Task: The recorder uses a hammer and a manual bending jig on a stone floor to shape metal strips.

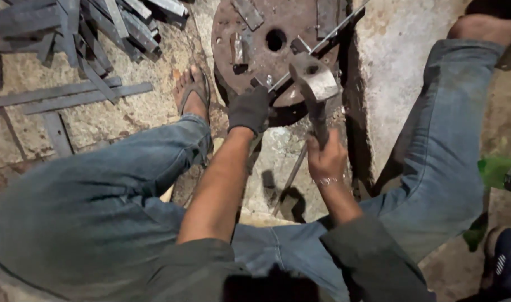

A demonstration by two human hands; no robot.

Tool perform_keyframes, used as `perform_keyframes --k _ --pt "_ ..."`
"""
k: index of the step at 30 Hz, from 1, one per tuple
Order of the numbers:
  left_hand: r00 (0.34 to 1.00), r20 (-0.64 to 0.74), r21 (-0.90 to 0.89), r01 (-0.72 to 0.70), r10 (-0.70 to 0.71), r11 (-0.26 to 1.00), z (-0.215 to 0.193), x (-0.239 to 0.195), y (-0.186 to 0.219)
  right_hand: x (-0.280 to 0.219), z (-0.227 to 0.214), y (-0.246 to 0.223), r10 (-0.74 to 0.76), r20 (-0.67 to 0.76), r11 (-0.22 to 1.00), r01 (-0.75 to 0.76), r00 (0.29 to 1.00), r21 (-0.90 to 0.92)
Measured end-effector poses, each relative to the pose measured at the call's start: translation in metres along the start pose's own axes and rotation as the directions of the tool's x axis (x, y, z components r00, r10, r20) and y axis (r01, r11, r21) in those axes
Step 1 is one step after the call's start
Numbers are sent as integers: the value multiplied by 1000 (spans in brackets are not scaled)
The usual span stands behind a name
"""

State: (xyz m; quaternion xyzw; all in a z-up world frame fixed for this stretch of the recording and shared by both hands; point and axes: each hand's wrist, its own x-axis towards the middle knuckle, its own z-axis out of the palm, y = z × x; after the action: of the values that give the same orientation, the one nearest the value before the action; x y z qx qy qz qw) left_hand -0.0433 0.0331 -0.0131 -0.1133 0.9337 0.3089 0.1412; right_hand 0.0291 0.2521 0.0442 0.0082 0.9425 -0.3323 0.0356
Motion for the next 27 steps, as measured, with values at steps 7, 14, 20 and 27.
perform_keyframes --k 7,14,20,27 --pt "990 7 -65 142 -141 988 0 -14 -16 2 10 9 58 85 972 -37 995 -231" --pt "994 44 86 91 -95 992 -20 -43 -16 2 9 4 -57 -17 998 57 998 -29" --pt "993 26 116 115 -119 987 14 -39 -49 15 13 8 174 136 960 -137 975 -242" --pt "979 132 137 137 -155 981 0 -58 -53 9 3 10 -27 -99 999 30 995 25"
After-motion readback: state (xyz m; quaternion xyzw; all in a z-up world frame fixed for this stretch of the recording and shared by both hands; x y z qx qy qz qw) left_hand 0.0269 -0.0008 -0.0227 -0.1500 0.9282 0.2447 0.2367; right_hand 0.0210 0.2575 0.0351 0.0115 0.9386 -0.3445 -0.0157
